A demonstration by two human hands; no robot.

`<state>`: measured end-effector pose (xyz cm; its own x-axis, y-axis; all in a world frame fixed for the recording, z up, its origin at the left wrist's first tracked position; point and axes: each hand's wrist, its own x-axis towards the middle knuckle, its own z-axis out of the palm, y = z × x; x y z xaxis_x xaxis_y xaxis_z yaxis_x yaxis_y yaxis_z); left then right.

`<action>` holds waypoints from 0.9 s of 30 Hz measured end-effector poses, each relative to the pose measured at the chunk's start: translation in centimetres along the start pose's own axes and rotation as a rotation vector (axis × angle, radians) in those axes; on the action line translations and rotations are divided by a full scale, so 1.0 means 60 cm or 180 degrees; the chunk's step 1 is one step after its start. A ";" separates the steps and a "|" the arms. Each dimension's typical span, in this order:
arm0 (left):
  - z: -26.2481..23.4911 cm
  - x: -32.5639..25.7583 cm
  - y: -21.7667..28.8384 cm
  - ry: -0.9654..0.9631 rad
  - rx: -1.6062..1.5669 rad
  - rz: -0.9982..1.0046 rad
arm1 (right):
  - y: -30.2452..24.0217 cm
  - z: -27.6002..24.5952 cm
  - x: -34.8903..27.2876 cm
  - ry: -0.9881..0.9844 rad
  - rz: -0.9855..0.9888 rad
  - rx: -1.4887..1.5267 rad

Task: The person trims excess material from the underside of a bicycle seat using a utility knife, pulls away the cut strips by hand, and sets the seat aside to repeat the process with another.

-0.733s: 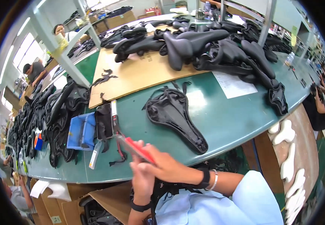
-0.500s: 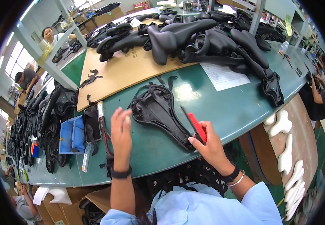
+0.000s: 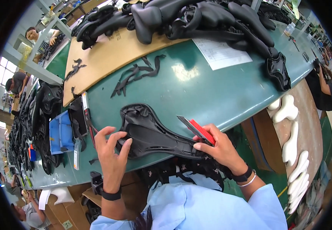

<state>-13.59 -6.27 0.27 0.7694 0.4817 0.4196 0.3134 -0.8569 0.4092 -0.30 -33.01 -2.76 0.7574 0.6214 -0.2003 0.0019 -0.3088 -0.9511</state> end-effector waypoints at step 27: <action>0.113 -0.016 0.101 -0.0392 -0.0671 -0.0247 | 0.011 0.028 -0.045 0.0312 -0.0423 -0.0504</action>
<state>-8.65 -13.18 -3.13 0.8135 0.5076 0.2838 0.2611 -0.7548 0.6017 -3.44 -33.66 -3.24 0.8035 0.5936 -0.0446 0.2025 -0.3429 -0.9173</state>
